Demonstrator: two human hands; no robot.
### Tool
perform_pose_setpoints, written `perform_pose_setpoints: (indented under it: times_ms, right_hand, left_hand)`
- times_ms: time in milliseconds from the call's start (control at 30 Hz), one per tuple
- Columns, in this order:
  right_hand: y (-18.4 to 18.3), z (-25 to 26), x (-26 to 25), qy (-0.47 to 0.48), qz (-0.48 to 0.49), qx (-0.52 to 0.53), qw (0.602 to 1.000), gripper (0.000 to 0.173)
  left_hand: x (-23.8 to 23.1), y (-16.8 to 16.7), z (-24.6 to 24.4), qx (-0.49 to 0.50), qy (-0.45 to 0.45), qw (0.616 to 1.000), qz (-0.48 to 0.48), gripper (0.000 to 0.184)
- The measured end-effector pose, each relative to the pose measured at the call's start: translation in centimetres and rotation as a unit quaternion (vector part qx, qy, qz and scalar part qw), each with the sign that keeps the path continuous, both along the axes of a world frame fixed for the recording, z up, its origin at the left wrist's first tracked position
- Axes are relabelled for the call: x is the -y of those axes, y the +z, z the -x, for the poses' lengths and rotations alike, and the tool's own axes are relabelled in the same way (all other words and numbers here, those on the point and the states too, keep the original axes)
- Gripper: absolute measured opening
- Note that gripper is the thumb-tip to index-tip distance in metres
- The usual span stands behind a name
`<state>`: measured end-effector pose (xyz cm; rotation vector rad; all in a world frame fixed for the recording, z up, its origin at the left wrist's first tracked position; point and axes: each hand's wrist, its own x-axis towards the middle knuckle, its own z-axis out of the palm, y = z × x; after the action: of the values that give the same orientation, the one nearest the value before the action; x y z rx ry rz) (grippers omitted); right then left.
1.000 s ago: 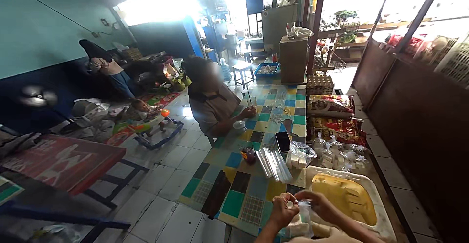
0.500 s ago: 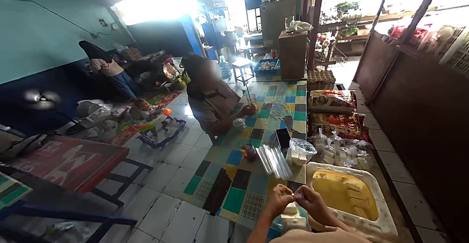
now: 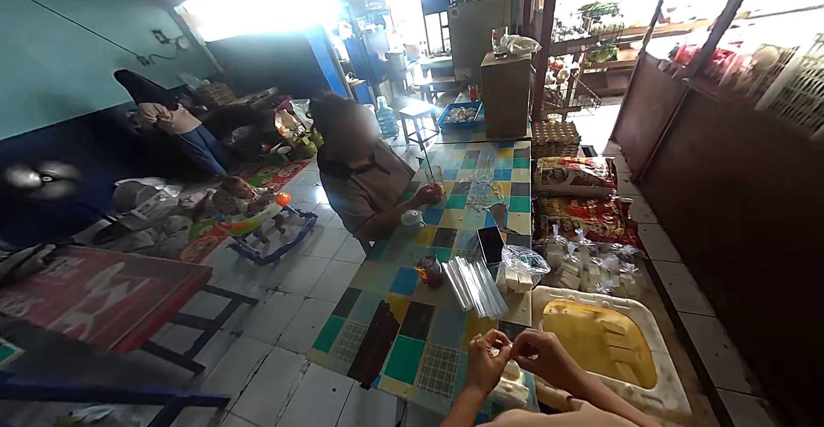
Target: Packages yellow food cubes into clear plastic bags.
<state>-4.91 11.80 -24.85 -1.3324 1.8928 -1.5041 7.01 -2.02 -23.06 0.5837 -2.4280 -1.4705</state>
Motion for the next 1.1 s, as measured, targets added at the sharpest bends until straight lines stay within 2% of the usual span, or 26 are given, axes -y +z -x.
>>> perform_pose_setpoints:
  times_ms: [233,400,500,567,667,767,867,1100]
  right_hand:
    - [1.5,0.0,0.4,0.008,-0.063,-0.029,0.998,0.014]
    - [1.6,-0.8,1.1,-0.032,-0.098,-0.068,0.992,0.021]
    - [1.5,-1.5,1.3,-0.041,-0.097,-0.101,0.989,0.025]
    - [1.3,-2.3,1.3,-0.052,-0.091,-0.121,0.987,0.027]
    - [2.1,-2.8,1.3,-0.051,-0.128,-0.126,0.982,0.029]
    - [1.3,-2.9,1.2,-0.058,-0.087,-0.188,0.977,0.026]
    - [0.2,-3.0,1.1,-0.071,-0.015,-0.228,0.971,0.021]
    - [0.7,-2.7,0.7,-0.026,0.016,-0.148,0.988,0.015]
  left_hand:
    - [-0.1,-0.1,-0.5,-0.011,0.025,0.998,-0.053,0.018]
    - [-1.3,-0.4,-0.9,-0.058,0.063,0.996,-0.005,0.019]
    - [-1.1,-0.3,-1.4,-0.052,0.073,0.996,0.015,0.020]
    - [-1.1,-0.2,-1.8,-0.039,0.079,0.996,-0.003,0.020]
    - [-1.2,0.3,-1.8,-0.013,0.092,0.992,-0.089,0.025]
    - [-0.6,0.6,-1.8,0.031,0.052,0.984,-0.167,0.032]
    - [0.0,0.3,-1.8,0.041,0.051,0.976,-0.210,0.020]
    - [-0.8,-0.1,-1.9,0.011,0.131,0.966,-0.222,0.012]
